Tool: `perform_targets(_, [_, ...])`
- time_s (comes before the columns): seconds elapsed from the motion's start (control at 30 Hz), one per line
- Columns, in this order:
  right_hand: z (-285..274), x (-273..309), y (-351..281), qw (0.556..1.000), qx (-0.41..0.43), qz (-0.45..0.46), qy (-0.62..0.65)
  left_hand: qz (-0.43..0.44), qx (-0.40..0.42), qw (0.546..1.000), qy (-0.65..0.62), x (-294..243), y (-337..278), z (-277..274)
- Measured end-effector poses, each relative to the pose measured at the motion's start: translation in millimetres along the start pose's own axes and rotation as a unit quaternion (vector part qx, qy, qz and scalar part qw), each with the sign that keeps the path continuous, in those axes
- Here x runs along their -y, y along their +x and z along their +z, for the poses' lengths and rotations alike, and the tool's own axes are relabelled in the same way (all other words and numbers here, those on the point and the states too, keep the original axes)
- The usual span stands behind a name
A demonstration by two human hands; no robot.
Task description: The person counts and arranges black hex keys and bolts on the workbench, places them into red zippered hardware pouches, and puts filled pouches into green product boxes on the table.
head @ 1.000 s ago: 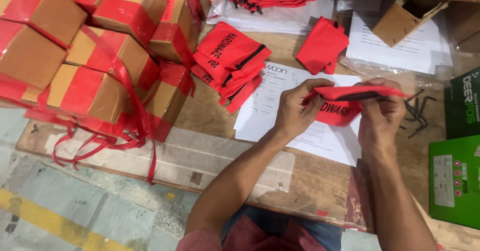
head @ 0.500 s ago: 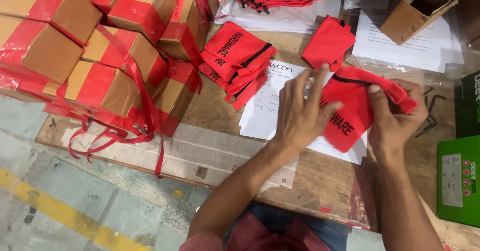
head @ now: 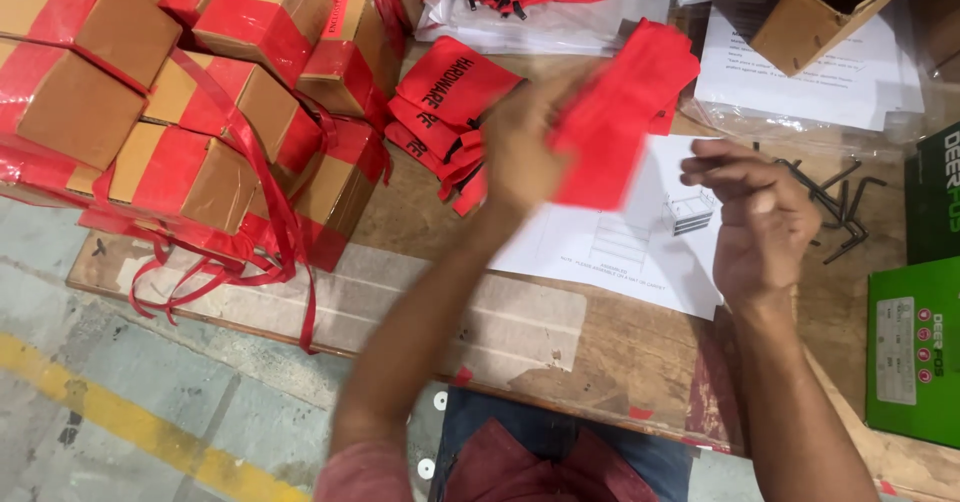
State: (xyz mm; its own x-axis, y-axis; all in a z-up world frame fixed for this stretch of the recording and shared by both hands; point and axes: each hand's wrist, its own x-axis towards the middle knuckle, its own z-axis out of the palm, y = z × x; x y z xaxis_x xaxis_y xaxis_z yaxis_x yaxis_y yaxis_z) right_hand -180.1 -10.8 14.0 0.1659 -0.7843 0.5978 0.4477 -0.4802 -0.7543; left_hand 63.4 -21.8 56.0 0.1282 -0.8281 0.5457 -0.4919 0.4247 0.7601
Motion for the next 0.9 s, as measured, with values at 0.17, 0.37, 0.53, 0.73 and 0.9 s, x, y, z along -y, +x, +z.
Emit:
perform_targets(0.17, [-24, -17, -4, 0.997, -0.069, 0.032, 0.001, 0.233, -0.152, 0.945, 0.170, 24, 62, -71])
perform_targets(0.37, [-16, -20, -8, 0.992, -0.069, 0.061, -0.088, 0.106, -0.121, 0.955, 0.250, 98, 36, -72])
perform_targets(0.53, [-7, -19, -10, 0.987, -0.042, 0.097, -0.123, -0.080, 0.079, 0.941, 0.319, 75, 10, -63])
perform_targets(0.73, [-9, -29, -12, 0.974, -0.029, 0.131, -0.181, 0.033, 0.127, 0.948, 0.288, 86, 9, -67])
perform_targets(0.9, [-10, -30, -12, 0.975, -0.025, 0.135, -0.175, -0.039, 0.174, 0.933, 0.312, 107, 12, -63])
